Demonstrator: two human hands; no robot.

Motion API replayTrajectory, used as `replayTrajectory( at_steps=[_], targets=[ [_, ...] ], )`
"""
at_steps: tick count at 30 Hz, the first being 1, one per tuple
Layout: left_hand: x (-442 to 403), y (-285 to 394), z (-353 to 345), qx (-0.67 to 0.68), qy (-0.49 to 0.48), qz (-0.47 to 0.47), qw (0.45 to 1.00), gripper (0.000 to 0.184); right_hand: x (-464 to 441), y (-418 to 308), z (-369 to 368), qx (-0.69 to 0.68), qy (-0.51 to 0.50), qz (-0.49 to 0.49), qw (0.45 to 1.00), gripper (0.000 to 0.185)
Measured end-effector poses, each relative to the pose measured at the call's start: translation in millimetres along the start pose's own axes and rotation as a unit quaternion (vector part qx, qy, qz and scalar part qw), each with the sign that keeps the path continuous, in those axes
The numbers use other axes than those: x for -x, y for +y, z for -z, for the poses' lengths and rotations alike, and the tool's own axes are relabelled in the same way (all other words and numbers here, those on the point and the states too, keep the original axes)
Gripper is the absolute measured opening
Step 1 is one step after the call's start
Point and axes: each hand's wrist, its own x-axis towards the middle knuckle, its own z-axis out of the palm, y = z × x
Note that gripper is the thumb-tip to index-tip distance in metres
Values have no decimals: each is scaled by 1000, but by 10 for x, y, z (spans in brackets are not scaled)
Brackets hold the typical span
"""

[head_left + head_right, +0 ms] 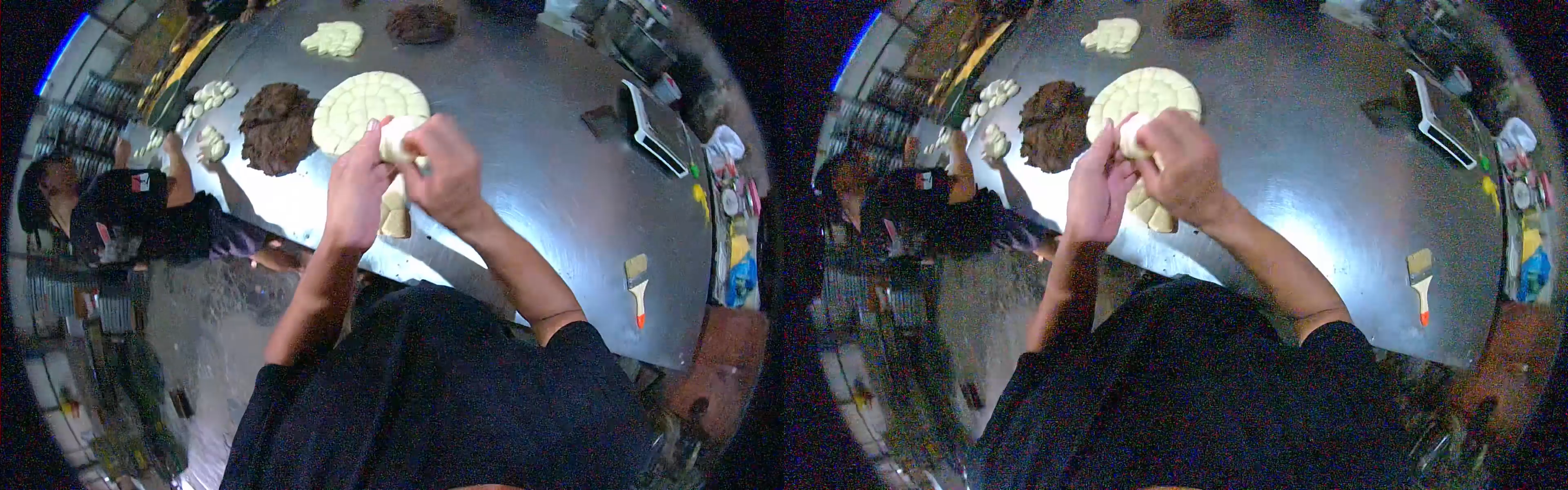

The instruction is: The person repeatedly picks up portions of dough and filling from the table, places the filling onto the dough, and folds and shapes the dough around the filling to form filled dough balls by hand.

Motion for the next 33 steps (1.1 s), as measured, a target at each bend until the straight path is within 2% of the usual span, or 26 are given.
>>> replayTrajectory(
  at_steps=[2,4,5,6,8,9,10,12,13,14,17,18,20,21,22,24,25,26,28,29,30,32,33],
  targets=[
    [12,8,27,-55,2,-27,998,36,47,-78,77,20,-1,36,999,24],
    [7,63,-14,-47,9,-87,995,37,12,-262,208,-66,22,41,997,21],
    [10,49,-78,-33,42,-82,995,38,29,-244,215,-61,65,5,996,18],
    [15,4,-115,-32,41,-82,995,38,-17,-252,276,-61,64,5,996,18],
    [4,-90,-153,-65,-22,-120,990,33,-160,-249,437,-94,-12,-170,981,17],
    [-37,-88,-121,-75,-71,-89,991,26,-159,-196,471,-70,-5,-138,988,19],
    [37,-23,-231,-76,-79,-91,990,26,-149,-168,483,-65,0,-135,989,19],
    [222,125,-434,-18,-62,-51,997,25,-164,-119,488,88,-4,87,992,21],
    [118,54,-317,-50,-96,-77,991,26,-163,-163,482,80,20,117,990,26],
    [91,57,-320,-50,-96,-77,991,26,-147,-203,503,81,20,116,990,26],
    [14,-33,-361,-67,-21,-151,986,32,-98,-188,496,37,115,58,991,27],
    [56,-48,-379,-67,-20,-146,987,32,-66,-167,506,39,113,54,991,27],
    [120,2,-443,-214,-75,-60,972,32,-49,-106,568,40,88,6,995,30],
    [69,3,-410,-242,-23,-28,970,31,-75,-73,590,99,90,72,988,30],
    [64,3,-381,-241,-25,-31,970,31,-101,-63,594,101,91,75,988,30],
    [178,32,-369,-196,-117,-83,970,29,-100,-134,621,101,59,113,987,23],
    [178,51,-453,-136,-73,-74,985,26,-110,-205,638,64,57,97,992,23],
    [150,0,-460,-134,-68,-77,986,26,-86,-192,621,58,55,99,992,23],
    [100,-102,-396,-194,-117,-151,962,27,11,-99,580,38,68,7,997,25],
    [82,-93,-376,-263,-122,-157,944,28,35,-43,559,20,69,-11,997,26],
    [73,-80,-372,-213,-143,-81,963,32,57,-2,554,8,66,1,998,26],
    [75,-43,-345,-284,-169,-96,939,31,100,21,546,94,78,57,991,23],
    [42,-17,-282,-284,-156,-103,941,31,133,-24,524,82,75,64,992,23]
  ],
)
